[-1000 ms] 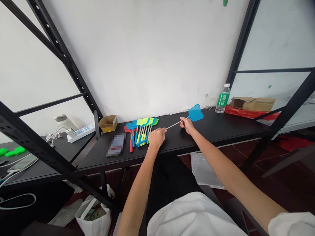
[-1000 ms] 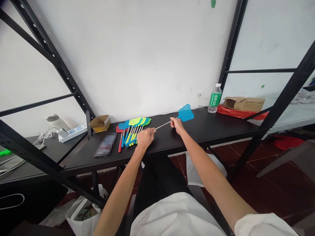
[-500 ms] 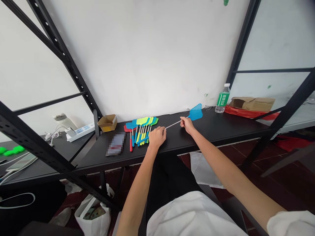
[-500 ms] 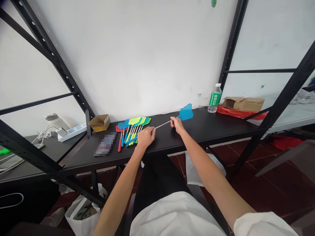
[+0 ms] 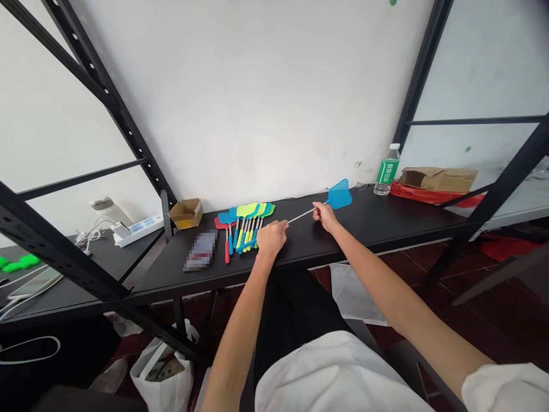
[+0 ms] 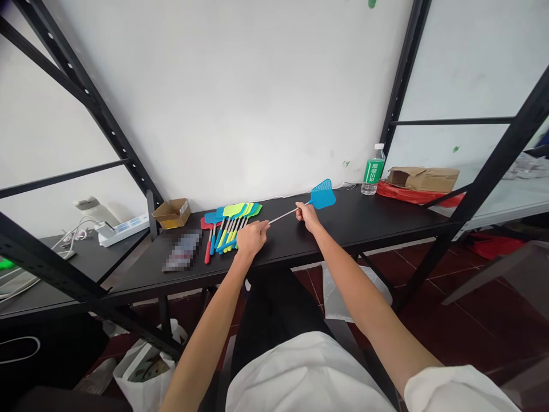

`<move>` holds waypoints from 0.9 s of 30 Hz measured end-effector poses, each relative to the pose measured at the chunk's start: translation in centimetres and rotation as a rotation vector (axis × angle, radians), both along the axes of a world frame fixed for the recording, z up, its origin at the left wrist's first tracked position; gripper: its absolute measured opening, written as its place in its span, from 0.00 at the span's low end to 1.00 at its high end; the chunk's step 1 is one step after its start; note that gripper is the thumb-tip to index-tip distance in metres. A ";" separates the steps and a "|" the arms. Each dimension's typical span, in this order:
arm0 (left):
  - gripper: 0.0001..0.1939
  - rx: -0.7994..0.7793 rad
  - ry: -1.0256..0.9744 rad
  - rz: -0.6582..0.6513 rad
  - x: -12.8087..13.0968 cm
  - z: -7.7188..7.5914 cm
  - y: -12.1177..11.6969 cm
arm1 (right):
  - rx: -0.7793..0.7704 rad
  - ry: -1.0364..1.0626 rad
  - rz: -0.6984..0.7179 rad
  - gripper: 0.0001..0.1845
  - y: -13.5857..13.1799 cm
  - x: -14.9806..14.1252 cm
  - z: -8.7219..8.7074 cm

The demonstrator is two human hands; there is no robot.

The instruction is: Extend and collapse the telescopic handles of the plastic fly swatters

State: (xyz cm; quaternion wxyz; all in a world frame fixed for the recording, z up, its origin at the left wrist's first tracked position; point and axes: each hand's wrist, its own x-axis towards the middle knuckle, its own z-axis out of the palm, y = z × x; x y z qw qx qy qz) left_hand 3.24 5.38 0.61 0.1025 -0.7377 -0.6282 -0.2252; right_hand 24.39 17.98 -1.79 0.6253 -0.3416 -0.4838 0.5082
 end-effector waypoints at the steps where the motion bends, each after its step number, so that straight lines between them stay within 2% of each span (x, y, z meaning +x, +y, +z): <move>1: 0.19 -0.003 -0.001 0.003 0.0 0.0 0.0 | 0.000 0.002 0.000 0.20 0.0 0.0 0.0; 14: 0.22 0.043 -0.039 -0.027 0.2 0.1 -0.3 | -0.019 0.061 -0.003 0.20 -0.1 0.0 0.2; 27: 0.20 0.000 -0.012 0.027 0.1 0.1 -0.1 | -0.030 0.088 -0.014 0.20 0.0 0.0 0.1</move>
